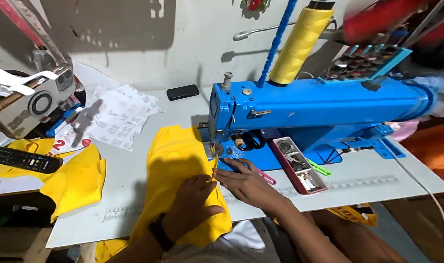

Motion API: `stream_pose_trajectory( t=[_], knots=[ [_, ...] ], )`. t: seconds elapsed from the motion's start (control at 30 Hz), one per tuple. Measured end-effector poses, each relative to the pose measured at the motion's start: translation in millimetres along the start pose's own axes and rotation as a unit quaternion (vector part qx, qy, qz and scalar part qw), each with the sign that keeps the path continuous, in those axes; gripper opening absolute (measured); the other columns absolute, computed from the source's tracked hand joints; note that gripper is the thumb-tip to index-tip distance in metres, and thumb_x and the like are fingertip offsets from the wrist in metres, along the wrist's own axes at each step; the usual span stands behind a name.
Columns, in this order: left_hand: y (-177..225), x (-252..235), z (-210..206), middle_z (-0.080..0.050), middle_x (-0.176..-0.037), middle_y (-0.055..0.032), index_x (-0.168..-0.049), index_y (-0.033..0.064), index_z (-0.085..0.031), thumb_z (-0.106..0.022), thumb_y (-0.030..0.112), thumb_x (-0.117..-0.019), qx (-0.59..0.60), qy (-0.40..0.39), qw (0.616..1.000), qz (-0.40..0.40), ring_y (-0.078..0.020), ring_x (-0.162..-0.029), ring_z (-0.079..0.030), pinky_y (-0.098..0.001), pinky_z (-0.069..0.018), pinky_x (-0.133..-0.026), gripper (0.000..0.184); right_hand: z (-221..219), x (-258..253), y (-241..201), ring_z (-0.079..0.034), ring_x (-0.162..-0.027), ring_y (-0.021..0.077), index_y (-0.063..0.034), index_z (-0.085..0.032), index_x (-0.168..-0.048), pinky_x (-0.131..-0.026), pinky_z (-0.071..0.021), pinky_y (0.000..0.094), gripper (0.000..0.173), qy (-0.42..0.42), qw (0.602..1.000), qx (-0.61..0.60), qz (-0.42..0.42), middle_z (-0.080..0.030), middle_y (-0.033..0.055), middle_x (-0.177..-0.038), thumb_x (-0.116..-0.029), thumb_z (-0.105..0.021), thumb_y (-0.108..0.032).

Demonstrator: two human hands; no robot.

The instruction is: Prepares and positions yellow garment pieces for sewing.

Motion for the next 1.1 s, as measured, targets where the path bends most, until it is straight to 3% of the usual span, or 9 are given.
stream_pose_trajectory(
  t=[0.17, 0.33, 0.6, 0.77, 0.9, 1.1],
  knots=[
    [-3, -1, 1, -0.068, -0.128, -0.0116, -0.116, 0.0131, -0.075, -0.072, 0.061, -0.0803, -0.012, -0.010, 1.000, 0.012, -0.0323, -0.120, -0.064, -0.0550, -0.0528, -0.092, 0.060, -4, -11, 6, -0.047, -0.144, 0.0300, -0.0209, -0.070, -0.133, -0.112, -0.0333, 0.0645, 0.038, -0.010, 1.000, -0.006, -0.001, -0.062, -0.0063, -0.144, -0.1089, -0.041, -0.027],
    [-3, 1, -2, -0.068, -0.128, -0.0110, -0.118, 0.0140, -0.074, -0.071, 0.063, -0.0813, -0.013, -0.008, 1.000, 0.016, -0.0313, -0.119, -0.064, -0.0546, -0.0525, -0.092, 0.061, 0, -4, 11, -0.053, -0.139, 0.0313, -0.0178, -0.071, -0.131, -0.110, -0.0372, 0.0631, 0.039, 0.048, 0.998, 0.010, -0.031, -0.066, -0.0015, -0.139, -0.1080, -0.043, -0.034],
    [-5, 1, -3, -0.069, -0.127, -0.0096, -0.120, 0.0121, -0.072, -0.068, 0.066, -0.0826, -0.014, -0.011, 1.000, 0.012, -0.0288, -0.120, -0.065, -0.0536, -0.0525, -0.094, 0.065, -4, -1, 10, -0.045, -0.146, 0.0311, -0.0200, -0.068, -0.137, -0.114, -0.0290, 0.0684, 0.041, -0.012, 1.000, -0.020, -0.012, -0.062, -0.0061, -0.145, -0.1091, -0.040, -0.034],
    [-4, 0, -1, -0.067, -0.132, -0.0131, -0.121, 0.0108, -0.072, -0.067, 0.068, -0.0816, -0.018, -0.005, 1.000, 0.016, -0.0308, -0.119, -0.066, -0.0524, -0.0537, -0.093, 0.070, -7, -11, 11, -0.043, -0.147, 0.0318, -0.0209, -0.067, -0.138, -0.114, -0.0273, 0.0702, 0.042, -0.033, 0.999, -0.028, 0.002, -0.061, -0.0063, -0.146, -0.1094, -0.039, -0.034],
    [-9, -6, 1, -0.064, -0.135, -0.0158, -0.121, 0.0102, -0.072, -0.062, 0.074, -0.0812, -0.031, -0.023, 0.999, -0.009, -0.0356, -0.125, -0.062, -0.0545, -0.0540, -0.093, 0.076, -3, -18, 11, -0.044, -0.146, 0.0335, -0.0189, -0.069, -0.134, -0.115, -0.0249, 0.0709, 0.040, -0.040, 0.996, -0.075, -0.019, -0.064, -0.0050, -0.143, -0.1084, -0.041, -0.027],
    [-13, -14, 2, -0.062, -0.140, -0.0135, -0.117, 0.0124, -0.071, -0.059, 0.080, -0.0780, -0.044, -0.064, 0.997, -0.021, -0.0361, -0.136, -0.053, -0.0610, -0.0452, -0.102, 0.079, -1, -30, 11, -0.051, -0.139, 0.0338, -0.0128, -0.069, -0.121, -0.117, -0.0261, 0.0649, 0.033, -0.023, 0.989, -0.129, -0.068, -0.071, -0.0001, -0.128, -0.1028, -0.042, -0.010]
  ],
)
Point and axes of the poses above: each hand's wrist, its own x-axis away from the middle knuckle, its own z-axis out of the back of the hand, y = z × x, the point moved 3 cm from there along -x, towards the middle knuckle
